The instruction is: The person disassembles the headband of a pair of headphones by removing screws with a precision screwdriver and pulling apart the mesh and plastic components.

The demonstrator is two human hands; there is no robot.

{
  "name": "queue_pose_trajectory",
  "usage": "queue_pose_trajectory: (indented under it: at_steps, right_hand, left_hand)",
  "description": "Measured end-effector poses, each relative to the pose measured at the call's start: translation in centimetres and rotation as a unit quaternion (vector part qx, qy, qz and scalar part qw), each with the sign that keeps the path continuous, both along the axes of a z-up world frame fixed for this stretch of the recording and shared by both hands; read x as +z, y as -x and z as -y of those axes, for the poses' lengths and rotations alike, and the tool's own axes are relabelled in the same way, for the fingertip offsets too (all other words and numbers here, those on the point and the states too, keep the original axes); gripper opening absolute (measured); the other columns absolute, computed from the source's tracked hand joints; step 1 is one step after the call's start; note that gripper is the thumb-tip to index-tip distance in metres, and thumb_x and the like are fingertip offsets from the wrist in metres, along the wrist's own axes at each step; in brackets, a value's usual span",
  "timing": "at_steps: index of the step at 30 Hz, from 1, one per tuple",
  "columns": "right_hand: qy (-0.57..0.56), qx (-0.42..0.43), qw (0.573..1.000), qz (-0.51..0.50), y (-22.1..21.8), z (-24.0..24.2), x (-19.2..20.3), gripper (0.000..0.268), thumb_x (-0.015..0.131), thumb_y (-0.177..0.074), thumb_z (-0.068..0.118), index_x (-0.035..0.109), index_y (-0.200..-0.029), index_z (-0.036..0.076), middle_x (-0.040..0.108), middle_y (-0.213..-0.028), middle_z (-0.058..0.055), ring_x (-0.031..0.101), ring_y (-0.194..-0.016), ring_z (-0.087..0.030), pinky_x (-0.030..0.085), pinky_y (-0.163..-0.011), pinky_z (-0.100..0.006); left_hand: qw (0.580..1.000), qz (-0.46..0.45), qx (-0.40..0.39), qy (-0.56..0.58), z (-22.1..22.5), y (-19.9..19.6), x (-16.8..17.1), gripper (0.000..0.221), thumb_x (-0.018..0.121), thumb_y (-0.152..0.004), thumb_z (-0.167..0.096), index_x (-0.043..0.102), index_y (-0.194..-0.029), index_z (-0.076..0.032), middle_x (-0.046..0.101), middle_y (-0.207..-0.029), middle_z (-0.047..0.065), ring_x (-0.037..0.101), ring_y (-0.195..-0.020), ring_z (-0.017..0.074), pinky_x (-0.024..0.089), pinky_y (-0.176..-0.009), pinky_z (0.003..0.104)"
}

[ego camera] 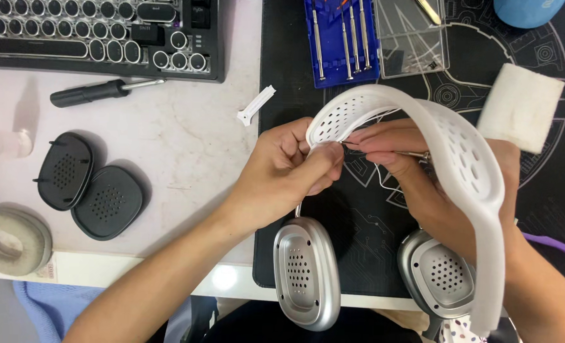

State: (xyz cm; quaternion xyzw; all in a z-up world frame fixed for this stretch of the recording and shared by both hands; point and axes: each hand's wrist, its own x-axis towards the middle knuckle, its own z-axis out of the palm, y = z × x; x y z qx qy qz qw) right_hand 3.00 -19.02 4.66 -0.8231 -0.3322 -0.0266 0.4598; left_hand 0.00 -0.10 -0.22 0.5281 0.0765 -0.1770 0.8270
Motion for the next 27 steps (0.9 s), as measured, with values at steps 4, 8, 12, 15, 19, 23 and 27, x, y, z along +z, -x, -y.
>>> queue_pose_trajectory:
  at_steps: [4, 8, 12, 15, 19, 23, 27]
  right_hand:
    - [0.030, -0.008, 0.999, -0.018, -0.1, 0.1, 0.1, 0.009, 0.066, -0.100, -0.004, 0.075, -0.101, -0.002, 0.077, -0.108, -0.012, 0.075, -0.106, -0.022, 0.055, -0.102, -0.033]
    - [0.106, -0.013, 0.993, 0.059, 0.0, 0.4, -0.2, 0.010, 0.067, -0.104, 0.003, 0.077, -0.107, 0.004, 0.078, -0.110, -0.002, 0.074, -0.109, -0.020, 0.054, -0.099, -0.033]
    - [0.110, -0.008, 0.988, 0.107, 0.1, 0.5, -0.5, 0.010, 0.066, -0.106, 0.001, 0.075, -0.106, 0.006, 0.079, -0.111, -0.001, 0.075, -0.108, -0.020, 0.053, -0.092, -0.030]
    - [0.162, -0.035, 0.980, 0.112, 0.3, 0.8, -0.9, 0.015, 0.067, -0.107, 0.003, 0.077, -0.110, 0.014, 0.078, -0.117, 0.003, 0.072, -0.102, -0.012, 0.047, -0.081, -0.022]
    - [0.170, -0.025, 0.980, 0.101, 0.3, 0.8, -1.1, 0.019, 0.065, -0.106, 0.000, 0.075, -0.111, 0.016, 0.077, -0.118, 0.006, 0.071, -0.100, -0.007, 0.046, -0.074, -0.020]
    - [0.152, -0.014, 0.979, 0.136, 0.3, 1.0, -1.2, 0.016, 0.065, -0.106, 0.001, 0.076, -0.110, 0.013, 0.078, -0.115, 0.002, 0.073, -0.102, -0.013, 0.047, -0.080, -0.022]
    - [0.089, 0.009, 0.994, 0.064, 0.1, 0.6, -1.3, 0.009, 0.066, -0.103, 0.004, 0.071, -0.110, 0.005, 0.077, -0.113, -0.007, 0.075, -0.106, -0.021, 0.056, -0.094, -0.033]
  left_hand:
    - [1.000, -0.008, 0.004, 0.004, 0.1, 0.0, -0.5, 0.009, 0.060, -0.101, -0.012, 0.063, -0.095, -0.006, 0.061, -0.070, 0.005, 0.046, -0.058, 0.0044, 0.032, -0.048, 0.018]
    - [1.000, -0.004, 0.004, 0.002, 0.1, 0.0, -0.4, 0.010, 0.059, -0.102, -0.011, 0.063, -0.094, -0.005, 0.060, -0.070, 0.006, 0.045, -0.057, 0.0054, 0.031, -0.047, 0.019]
    - [1.000, -0.004, 0.006, 0.000, 0.1, 0.0, -0.4, 0.011, 0.058, -0.101, -0.010, 0.062, -0.093, -0.003, 0.061, -0.069, 0.007, 0.045, -0.056, 0.0062, 0.030, -0.047, 0.020]
    - [1.000, 0.010, 0.009, 0.021, 0.1, 0.0, -0.7, 0.010, 0.058, -0.101, -0.009, 0.060, -0.092, -0.004, 0.061, -0.070, 0.007, 0.042, -0.054, 0.0063, 0.027, -0.046, 0.021]
    - [1.000, 0.016, 0.007, 0.025, 0.1, 0.0, -0.6, 0.011, 0.057, -0.102, -0.008, 0.060, -0.092, -0.004, 0.061, -0.070, 0.008, 0.040, -0.053, 0.0066, 0.026, -0.046, 0.022]
    - [1.000, 0.014, 0.003, 0.016, 0.1, 0.1, -0.4, 0.011, 0.057, -0.101, -0.008, 0.060, -0.092, -0.004, 0.061, -0.070, 0.007, 0.042, -0.054, 0.0065, 0.028, -0.046, 0.021]
    - [1.000, -0.006, 0.006, 0.007, 0.2, 0.0, -1.0, 0.010, 0.058, -0.102, -0.011, 0.060, -0.094, -0.005, 0.061, -0.072, 0.008, 0.044, -0.056, 0.0055, 0.029, -0.046, 0.019]
